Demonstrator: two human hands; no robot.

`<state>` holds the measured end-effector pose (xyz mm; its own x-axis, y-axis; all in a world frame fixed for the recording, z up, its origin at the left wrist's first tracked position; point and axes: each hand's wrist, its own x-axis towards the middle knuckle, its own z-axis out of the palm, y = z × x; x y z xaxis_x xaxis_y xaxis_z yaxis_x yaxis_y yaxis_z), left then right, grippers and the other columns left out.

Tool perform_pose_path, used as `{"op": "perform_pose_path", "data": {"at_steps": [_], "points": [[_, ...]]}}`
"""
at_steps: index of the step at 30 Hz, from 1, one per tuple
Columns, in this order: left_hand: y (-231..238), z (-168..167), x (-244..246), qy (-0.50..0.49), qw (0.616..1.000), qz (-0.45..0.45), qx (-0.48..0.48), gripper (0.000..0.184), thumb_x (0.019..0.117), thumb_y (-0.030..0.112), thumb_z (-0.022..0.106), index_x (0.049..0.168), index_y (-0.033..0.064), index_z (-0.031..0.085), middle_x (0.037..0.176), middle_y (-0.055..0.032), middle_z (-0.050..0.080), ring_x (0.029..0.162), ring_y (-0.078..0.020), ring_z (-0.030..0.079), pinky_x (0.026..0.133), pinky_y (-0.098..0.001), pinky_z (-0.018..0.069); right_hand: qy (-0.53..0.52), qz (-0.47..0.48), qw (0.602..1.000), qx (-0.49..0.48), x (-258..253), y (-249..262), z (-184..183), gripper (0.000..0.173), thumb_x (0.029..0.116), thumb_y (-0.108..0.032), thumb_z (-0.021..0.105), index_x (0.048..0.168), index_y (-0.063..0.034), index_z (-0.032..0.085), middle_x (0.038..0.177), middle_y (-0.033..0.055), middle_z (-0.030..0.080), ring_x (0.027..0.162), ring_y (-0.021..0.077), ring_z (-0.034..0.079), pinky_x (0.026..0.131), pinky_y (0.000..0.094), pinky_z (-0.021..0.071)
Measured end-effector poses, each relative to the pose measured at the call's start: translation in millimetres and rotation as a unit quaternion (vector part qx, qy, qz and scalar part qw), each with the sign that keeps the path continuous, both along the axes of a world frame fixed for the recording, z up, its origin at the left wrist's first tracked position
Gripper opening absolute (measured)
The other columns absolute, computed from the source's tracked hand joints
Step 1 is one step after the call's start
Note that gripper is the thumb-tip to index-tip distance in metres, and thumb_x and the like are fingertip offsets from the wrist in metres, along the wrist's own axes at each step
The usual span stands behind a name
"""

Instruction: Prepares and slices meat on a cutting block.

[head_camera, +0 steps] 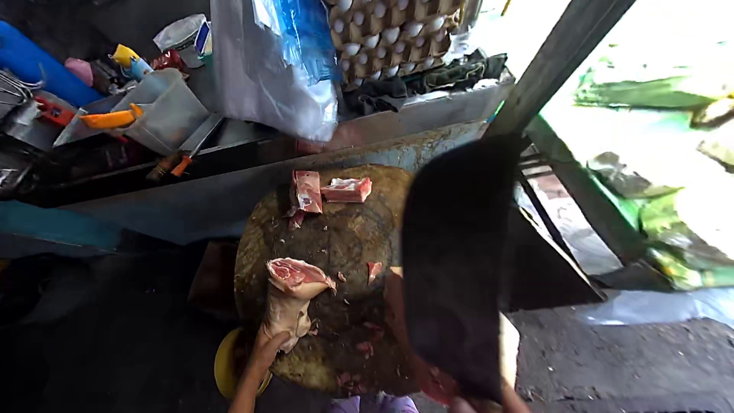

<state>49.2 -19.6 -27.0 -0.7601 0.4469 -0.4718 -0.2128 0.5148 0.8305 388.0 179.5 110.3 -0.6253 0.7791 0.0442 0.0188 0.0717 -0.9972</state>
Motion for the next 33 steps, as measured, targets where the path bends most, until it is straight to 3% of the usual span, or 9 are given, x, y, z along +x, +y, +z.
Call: {"op": "perform_pose_path", "data": {"at_steps": [2, 4, 9, 15, 18, 20, 25, 29, 33], "points": [[6, 1, 6, 0.024, 1.000, 0.014, 0.006, 0.084, 0.0761, 0.014, 0.077, 0.147, -0.0091, 0.038, 0.132, -0.0258, 0.059, 0.116, -0.0272, 0.063, 0.100, -0.0417, 0.0539, -0.041, 0.032, 0.999, 0.010, -28, -10, 3, 0.042, 0.1044, -0.032, 0.060, 0.123, 0.0065, 0.058, 0.085, 0.0057, 0.069, 0.068, 0.0057, 0.066, 0.063, 0.0296, 0.0598], [13, 10, 14, 0.052, 0.998, 0.009, -0.019, 0.094, 0.0780, 0.017, 0.077, 0.154, -0.0072, 0.027, 0.142, -0.0289, 0.052, 0.127, -0.0317, 0.057, 0.107, -0.0441, 0.0485, -0.081, 0.045, 0.996, 0.003, -58, -25, -6, 0.040, 0.1015, -0.023, 0.061, 0.124, 0.0105, 0.058, 0.080, 0.0095, 0.070, 0.063, 0.0117, 0.067, 0.061, 0.0350, 0.0598], [32, 25, 43, 0.050, 0.994, -0.021, -0.098, 0.098, 0.0885, 0.020, 0.078, 0.157, -0.0093, 0.016, 0.150, -0.0346, 0.043, 0.137, -0.0413, 0.049, 0.115, -0.0500, 0.0401, -0.177, 0.076, 0.981, 0.039, -125, -46, -43, 0.046, 0.1023, -0.030, 0.058, 0.133, 0.0042, 0.060, 0.080, 0.0128, 0.070, 0.064, 0.0229, 0.067, 0.065, 0.0448, 0.0576], [27, 6, 48, 0.155, 0.987, -0.005, 0.041, 0.108, 0.0767, 0.024, 0.078, 0.157, -0.0105, 0.015, 0.151, -0.0343, 0.041, 0.138, -0.0384, 0.048, 0.115, -0.0474, 0.0414, -0.268, 0.077, 0.947, 0.159, -180, -60, -34, 0.044, 0.1025, -0.029, 0.057, 0.134, 0.0008, 0.060, 0.083, 0.0150, 0.071, 0.069, 0.0311, 0.069, 0.067, 0.0509, 0.0571], [28, 10, 45, 0.141, 0.989, -0.029, 0.014, 0.113, 0.0796, 0.024, 0.079, 0.161, -0.0063, 0.006, 0.159, -0.0319, 0.031, 0.145, -0.0376, 0.041, 0.119, -0.0461, 0.0367, -0.385, 0.120, 0.907, 0.120, -196, -61, -29, 0.042, 0.1071, -0.033, 0.053, 0.139, -0.0062, 0.055, 0.097, 0.0170, 0.072, 0.087, 0.0348, 0.072, 0.081, 0.0536, 0.0568], [27, 13, 42, 0.129, 0.991, -0.040, 0.001, 0.117, 0.0796, 0.023, 0.081, 0.161, -0.0065, 0.001, 0.161, -0.0328, 0.027, 0.146, -0.0385, 0.040, 0.118, -0.0467, 0.0372, -0.418, 0.131, 0.894, 0.093, -194, -65, -32, 0.041, 0.1079, -0.035, 0.050, 0.136, -0.0050, 0.054, 0.091, 0.0171, 0.070, 0.086, 0.0346, 0.071, 0.081, 0.0529, 0.0557], [28, 15, 42, 0.139, 0.989, -0.055, 0.018, 0.120, 0.0736, 0.019, 0.083, 0.160, -0.0075, 0.004, 0.161, -0.0324, 0.027, 0.147, -0.0389, 0.038, 0.119, -0.0465, 0.0355, -0.494, 0.102, 0.857, 0.104, -164, -89, -20, 0.043, 0.1067, -0.032, 0.054, 0.140, -0.0050, 0.053, 0.102, 0.0205, 0.073, 0.094, 0.0403, 0.073, 0.083, 0.0577, 0.0562], [29, 5, 38, 0.132, 0.989, -0.045, 0.050, 0.123, 0.0695, 0.022, 0.082, 0.161, -0.0068, 0.005, 0.160, -0.0309, 0.031, 0.145, -0.0378, 0.041, 0.117, -0.0471, 0.0380, -0.500, 0.086, 0.853, 0.123, -136, -109, -13, 0.042, 0.1058, -0.026, 0.055, 0.134, 0.0041, 0.057, 0.099, 0.0269, 0.072, 0.089, 0.0469, 0.073, 0.078, 0.0634, 0.0556], [30, -4, 30, 0.137, 0.987, -0.066, 0.042, 0.114, 0.0708, 0.025, 0.080, 0.159, -0.0095, 0.015, 0.154, -0.0310, 0.041, 0.141, -0.0378, 0.044, 0.117, -0.0472, 0.0376, -0.527, 0.083, 0.838, 0.119, -164, -105, -17, 0.041, 0.1065, -0.028, 0.054, 0.134, 0.0021, 0.055, 0.100, 0.0250, 0.073, 0.093, 0.0439, 0.073, 0.081, 0.0595, 0.0563]]}}
